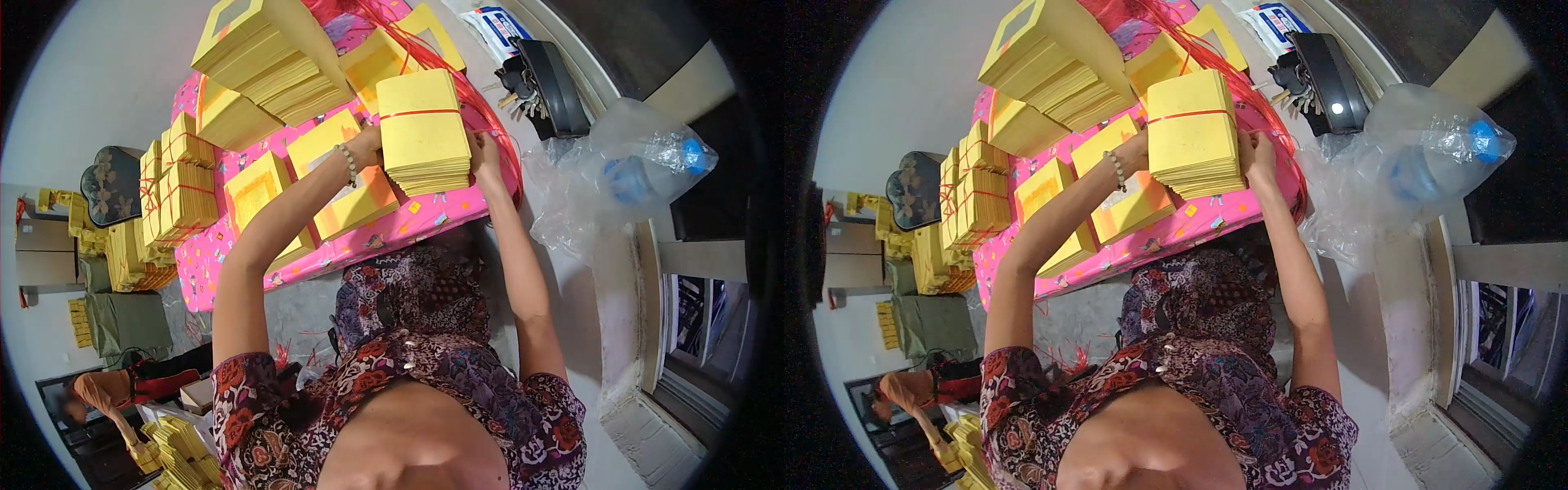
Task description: Bundling stacks of yellow ritual paper sheets with red rubber bands and organizing them on a table.
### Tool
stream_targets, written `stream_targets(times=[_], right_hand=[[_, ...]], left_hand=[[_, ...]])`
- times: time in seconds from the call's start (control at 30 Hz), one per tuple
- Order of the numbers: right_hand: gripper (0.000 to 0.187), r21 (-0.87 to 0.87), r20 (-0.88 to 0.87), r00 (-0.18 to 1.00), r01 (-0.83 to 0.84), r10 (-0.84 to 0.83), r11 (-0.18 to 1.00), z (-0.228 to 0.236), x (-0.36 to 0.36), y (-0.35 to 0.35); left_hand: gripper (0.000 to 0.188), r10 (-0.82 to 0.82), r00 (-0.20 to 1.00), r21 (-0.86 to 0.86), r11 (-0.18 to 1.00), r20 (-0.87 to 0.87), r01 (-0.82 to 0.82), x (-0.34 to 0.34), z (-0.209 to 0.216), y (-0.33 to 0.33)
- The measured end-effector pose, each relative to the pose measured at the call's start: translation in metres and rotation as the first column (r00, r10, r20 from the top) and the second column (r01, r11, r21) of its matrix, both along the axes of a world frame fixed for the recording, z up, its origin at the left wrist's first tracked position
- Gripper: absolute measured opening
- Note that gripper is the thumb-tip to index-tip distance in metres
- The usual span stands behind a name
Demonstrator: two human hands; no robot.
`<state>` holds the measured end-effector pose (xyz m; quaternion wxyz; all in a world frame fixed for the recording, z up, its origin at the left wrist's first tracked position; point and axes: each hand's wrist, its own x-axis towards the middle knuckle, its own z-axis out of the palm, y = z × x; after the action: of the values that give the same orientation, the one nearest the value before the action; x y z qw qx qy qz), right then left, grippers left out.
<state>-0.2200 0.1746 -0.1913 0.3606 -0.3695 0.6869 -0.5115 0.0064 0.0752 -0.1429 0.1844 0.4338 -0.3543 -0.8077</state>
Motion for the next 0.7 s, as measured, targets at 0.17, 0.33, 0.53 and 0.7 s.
stream_targets(times=[0.17,0.33,0.53,0.7], right_hand=[[0.041,-0.037,0.197,0.978,0.076,-0.067,0.996,-0.001,0.006,0.001],[0.035,-0.048,0.368,0.924,0.126,-0.1,0.991,0.03,0.02,0.01],[0.028,-0.083,0.483,0.873,0.131,-0.075,0.988,0.048,0.032,0.013],[0.025,-0.102,0.502,0.853,0.224,-0.144,0.969,0.019,0.016,0.017]], left_hand=[[0.032,0.03,1.0,0.01,1.0,-0.004,-0.03,-0.011,0.005,0.008],[0.039,0.081,0.989,0.155,0.986,-0.125,-0.061,-0.007,-0.02,0.004],[0.048,0.168,0.93,0.323,0.945,-0.326,-0.058,-0.002,-0.036,-0.006],[0.043,0.174,0.872,0.454,0.889,-0.457,0.06,-0.014,0.004,0.019]])
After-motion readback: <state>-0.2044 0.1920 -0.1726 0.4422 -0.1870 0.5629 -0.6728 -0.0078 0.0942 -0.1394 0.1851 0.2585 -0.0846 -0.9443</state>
